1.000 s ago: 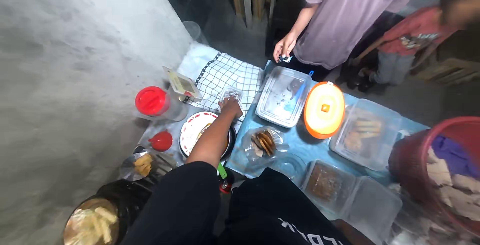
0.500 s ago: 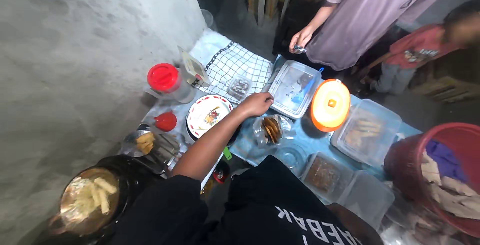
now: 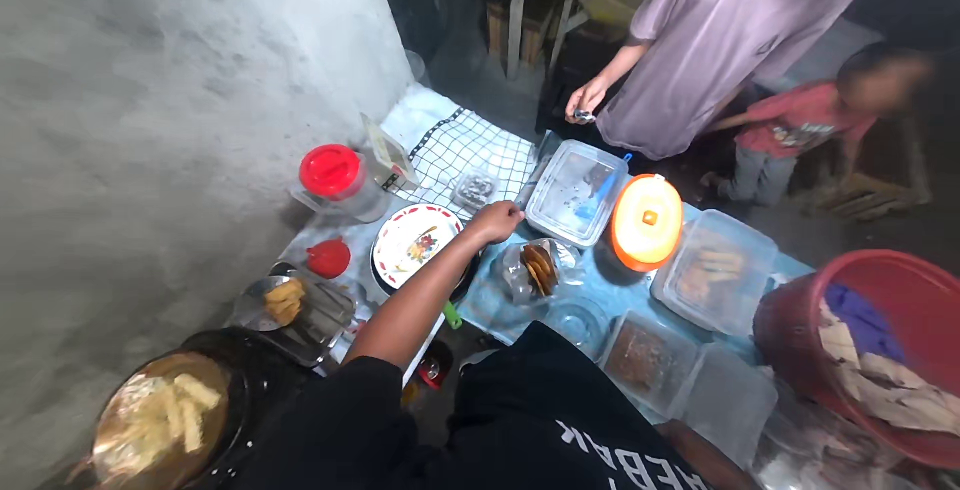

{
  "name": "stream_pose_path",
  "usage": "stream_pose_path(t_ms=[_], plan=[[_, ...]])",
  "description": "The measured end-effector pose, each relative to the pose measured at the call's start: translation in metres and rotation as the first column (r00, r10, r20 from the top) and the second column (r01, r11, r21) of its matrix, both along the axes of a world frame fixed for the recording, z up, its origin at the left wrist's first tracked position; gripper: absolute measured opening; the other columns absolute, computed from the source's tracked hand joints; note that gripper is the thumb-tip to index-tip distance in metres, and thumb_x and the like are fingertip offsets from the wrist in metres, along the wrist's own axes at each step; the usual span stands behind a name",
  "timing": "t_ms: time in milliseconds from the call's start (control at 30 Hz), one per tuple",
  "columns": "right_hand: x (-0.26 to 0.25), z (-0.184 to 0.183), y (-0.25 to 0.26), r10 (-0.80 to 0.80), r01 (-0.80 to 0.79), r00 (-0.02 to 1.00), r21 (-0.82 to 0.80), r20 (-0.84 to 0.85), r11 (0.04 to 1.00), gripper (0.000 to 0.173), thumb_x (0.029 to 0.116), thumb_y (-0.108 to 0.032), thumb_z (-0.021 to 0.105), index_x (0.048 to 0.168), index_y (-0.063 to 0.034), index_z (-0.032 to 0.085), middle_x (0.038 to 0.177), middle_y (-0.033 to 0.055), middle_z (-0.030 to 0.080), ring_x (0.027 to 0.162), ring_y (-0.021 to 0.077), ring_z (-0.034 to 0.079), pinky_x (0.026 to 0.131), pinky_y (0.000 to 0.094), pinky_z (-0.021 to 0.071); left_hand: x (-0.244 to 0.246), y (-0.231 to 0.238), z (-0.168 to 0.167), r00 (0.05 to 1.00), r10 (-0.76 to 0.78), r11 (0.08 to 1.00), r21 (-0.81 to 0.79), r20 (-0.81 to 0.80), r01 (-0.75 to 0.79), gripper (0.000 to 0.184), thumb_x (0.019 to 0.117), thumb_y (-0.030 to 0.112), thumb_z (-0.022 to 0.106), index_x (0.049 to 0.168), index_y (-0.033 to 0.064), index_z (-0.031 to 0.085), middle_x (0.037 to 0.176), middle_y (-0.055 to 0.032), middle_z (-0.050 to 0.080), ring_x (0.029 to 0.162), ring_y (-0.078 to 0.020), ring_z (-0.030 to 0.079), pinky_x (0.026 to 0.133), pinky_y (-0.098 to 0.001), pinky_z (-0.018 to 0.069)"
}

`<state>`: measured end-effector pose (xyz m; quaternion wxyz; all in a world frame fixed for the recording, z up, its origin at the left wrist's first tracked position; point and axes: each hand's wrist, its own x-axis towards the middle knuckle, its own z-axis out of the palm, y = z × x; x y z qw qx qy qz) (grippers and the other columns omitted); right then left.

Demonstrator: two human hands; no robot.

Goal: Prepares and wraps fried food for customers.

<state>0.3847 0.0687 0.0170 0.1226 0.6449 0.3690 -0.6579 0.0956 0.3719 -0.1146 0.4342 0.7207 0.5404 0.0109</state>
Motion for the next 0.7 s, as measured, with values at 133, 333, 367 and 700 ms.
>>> stream_pose_path(t_ms=[133,333,367,700], plan=[[0.012,-0.024,-0.021,-0.070,0.071,0.997,0.014,-0.023,0.997,0.040,0.1028,0.002,0.051,0.142,0.0032,0.057,0.108,0.0185,0.070,0.084,0.0195,0.063,0.082,0.0343,0.0526,0.026,-0.025,0.051,0.969,-0.202,0.979,0.026,0.140,0.201,0.035,0.1103,0.030,0.046,0.120,0.0045,0.068,0.104,-0.0106,0.074,0.095,-0.0227,0.071,0.092,-0.0473,0.0559],[0.046,-0.099,-0.068,-0.040,0.157,0.943,0.335,-0.330,0.929,0.036,0.0955,-0.005,0.056,0.128,0.0089,0.065,0.082,0.0135,0.071,0.061,0.0119,0.063,0.057,0.0279,0.0535,0.039,-0.034,0.055,0.950,-0.277,0.961,0.018,0.144,0.277,0.030,0.1100,0.029,0.046,0.115,0.0095,0.069,0.092,-0.0015,0.075,0.082,-0.0136,0.070,0.082,-0.0408,0.0566],[0.038,-0.083,-0.057,-0.093,0.128,0.975,0.167,-0.204,0.978,0.038,0.1006,-0.004,0.056,0.137,0.0022,0.062,0.092,0.0140,0.071,0.069,0.0154,0.062,0.067,0.0322,0.0536,0.037,-0.034,0.052,0.954,-0.270,0.963,0.034,0.134,0.268,0.030,0.1099,0.028,0.046,0.116,0.0094,0.069,0.094,-0.0024,0.075,0.086,-0.0154,0.070,0.085,-0.0431,0.0557],[0.024,-0.059,-0.039,-0.154,0.161,0.980,0.047,-0.126,0.986,0.039,0.0999,-0.002,0.056,0.138,0.0000,0.062,0.099,0.0158,0.072,0.077,0.0178,0.065,0.075,0.0341,0.0549,0.018,-0.013,0.034,0.965,0.037,0.988,-0.151,0.258,0.002,0.035,0.1096,0.032,0.049,0.119,0.0027,0.065,0.100,-0.0096,0.073,0.075,-0.0169,0.067,0.070,-0.0365,0.0559]])
